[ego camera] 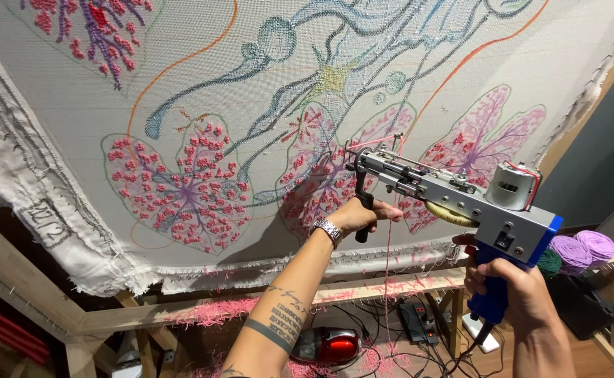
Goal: Using a tufting gun to create a patterned rug on a vertical frame.
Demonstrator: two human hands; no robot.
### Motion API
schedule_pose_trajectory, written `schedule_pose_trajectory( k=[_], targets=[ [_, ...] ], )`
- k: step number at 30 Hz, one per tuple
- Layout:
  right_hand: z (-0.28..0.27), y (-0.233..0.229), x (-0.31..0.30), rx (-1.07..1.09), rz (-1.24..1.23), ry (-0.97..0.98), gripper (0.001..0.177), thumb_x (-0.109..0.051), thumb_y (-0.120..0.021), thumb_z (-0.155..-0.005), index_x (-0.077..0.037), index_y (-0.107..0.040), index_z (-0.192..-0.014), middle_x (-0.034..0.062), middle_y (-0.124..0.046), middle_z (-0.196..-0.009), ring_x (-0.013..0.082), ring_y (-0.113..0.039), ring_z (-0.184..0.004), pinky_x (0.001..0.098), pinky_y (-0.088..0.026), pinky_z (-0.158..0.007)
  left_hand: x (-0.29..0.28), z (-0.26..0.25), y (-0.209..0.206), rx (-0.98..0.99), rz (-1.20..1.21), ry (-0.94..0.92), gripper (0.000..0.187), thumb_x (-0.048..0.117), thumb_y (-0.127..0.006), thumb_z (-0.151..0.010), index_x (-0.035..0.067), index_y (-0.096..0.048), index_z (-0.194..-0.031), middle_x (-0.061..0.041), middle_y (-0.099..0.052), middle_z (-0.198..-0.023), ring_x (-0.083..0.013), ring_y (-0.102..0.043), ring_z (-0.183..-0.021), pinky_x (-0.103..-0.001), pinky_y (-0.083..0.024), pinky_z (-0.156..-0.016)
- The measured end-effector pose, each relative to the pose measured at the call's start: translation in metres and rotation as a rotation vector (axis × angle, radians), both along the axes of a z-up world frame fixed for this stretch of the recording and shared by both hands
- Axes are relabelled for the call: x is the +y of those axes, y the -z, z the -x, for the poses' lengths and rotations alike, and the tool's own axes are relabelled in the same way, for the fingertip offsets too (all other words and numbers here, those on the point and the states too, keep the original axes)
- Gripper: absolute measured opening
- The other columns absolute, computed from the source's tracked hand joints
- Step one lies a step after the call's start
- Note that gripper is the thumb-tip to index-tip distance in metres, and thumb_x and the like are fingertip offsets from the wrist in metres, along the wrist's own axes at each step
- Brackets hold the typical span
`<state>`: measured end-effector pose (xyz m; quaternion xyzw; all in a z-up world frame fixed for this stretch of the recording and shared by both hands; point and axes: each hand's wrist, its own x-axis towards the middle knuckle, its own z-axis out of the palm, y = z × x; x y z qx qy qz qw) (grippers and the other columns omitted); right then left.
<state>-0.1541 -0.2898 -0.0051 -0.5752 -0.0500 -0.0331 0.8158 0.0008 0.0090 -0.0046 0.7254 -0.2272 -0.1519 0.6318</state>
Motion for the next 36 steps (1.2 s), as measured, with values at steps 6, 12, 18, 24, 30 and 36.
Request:
schedule_pose_trajectory(
  k=[6,12,18,24,30,36],
  targets=[
    [0.009,-0.028,0.032,0.004,0.100,0.036,0.029,-0.002,-0.057,-0.073,0.009,-0.061,-0.099,0.0122,-0.053,-0.064,0.0217,-0.049,-0.052,0.0400,-0.044,-0.052,0.012,0.005,0.000,0.020,0.069,-0.051,0.034,0.034,-0.077,-0.090,0.008,-0.079,-0.113,0.000,-0.080,-0.100,0.0003,-0.058,-0.066,-0.022,-0.043,-0.052],
    [0.010,-0.040,0.046,-0.016,0.100,-0.018,0.046,0.000,-0.056,-0.072,0.014,-0.066,-0.114,0.0098,-0.053,-0.065,0.0187,-0.047,-0.052,0.0352,-0.040,-0.050,0.017,0.002,0.000,0.007,0.092,-0.088,0.033,0.034,-0.077,-0.090,0.010,-0.080,-0.113,0.001,-0.080,-0.099,0.0005,-0.057,-0.064,-0.022,-0.041,-0.052],
    [0.002,-0.035,0.054,-0.025,0.089,0.019,0.038,0.000,-0.056,-0.073,0.012,-0.062,-0.109,0.0092,-0.054,-0.069,0.0180,-0.047,-0.053,0.0330,-0.040,-0.048,0.019,-0.005,0.000,0.016,0.109,-0.119,0.034,0.037,-0.079,-0.088,0.011,-0.080,-0.110,0.000,-0.080,-0.097,-0.0014,-0.053,-0.057,-0.023,-0.041,-0.050],
    [0.004,-0.045,0.085,-0.087,0.150,0.022,0.038,0.000,-0.058,-0.071,0.007,-0.068,-0.107,0.0080,-0.057,-0.068,0.0178,-0.051,-0.050,0.0317,-0.044,-0.046,0.022,-0.020,-0.003,-0.026,0.066,-0.231,0.046,0.043,-0.083,-0.083,0.005,-0.080,-0.108,0.003,-0.077,-0.094,-0.0056,-0.049,-0.052,-0.024,-0.043,-0.050],
    [-0.031,-0.002,0.103,-0.139,0.325,0.139,0.021,-0.005,-0.071,-0.083,0.006,-0.067,-0.100,0.0095,-0.066,-0.072,0.0174,-0.061,-0.057,0.0318,-0.049,-0.051,0.036,-0.052,0.008,0.019,0.116,-0.352,0.054,0.036,-0.084,-0.084,0.002,-0.073,-0.125,0.000,-0.076,-0.091,-0.0068,-0.051,-0.052,-0.025,-0.046,-0.051],
    [-0.028,-0.008,0.122,-0.138,0.406,0.164,0.022,-0.008,-0.074,-0.084,-0.001,-0.075,-0.105,0.0039,-0.066,-0.071,0.0133,-0.059,-0.057,0.0290,-0.047,-0.051,0.047,-0.089,0.028,0.036,0.170,-0.341,0.053,0.031,-0.080,-0.085,0.004,-0.069,-0.129,-0.003,-0.076,-0.088,-0.0079,-0.052,-0.048,-0.028,-0.046,-0.047]
  ],
)
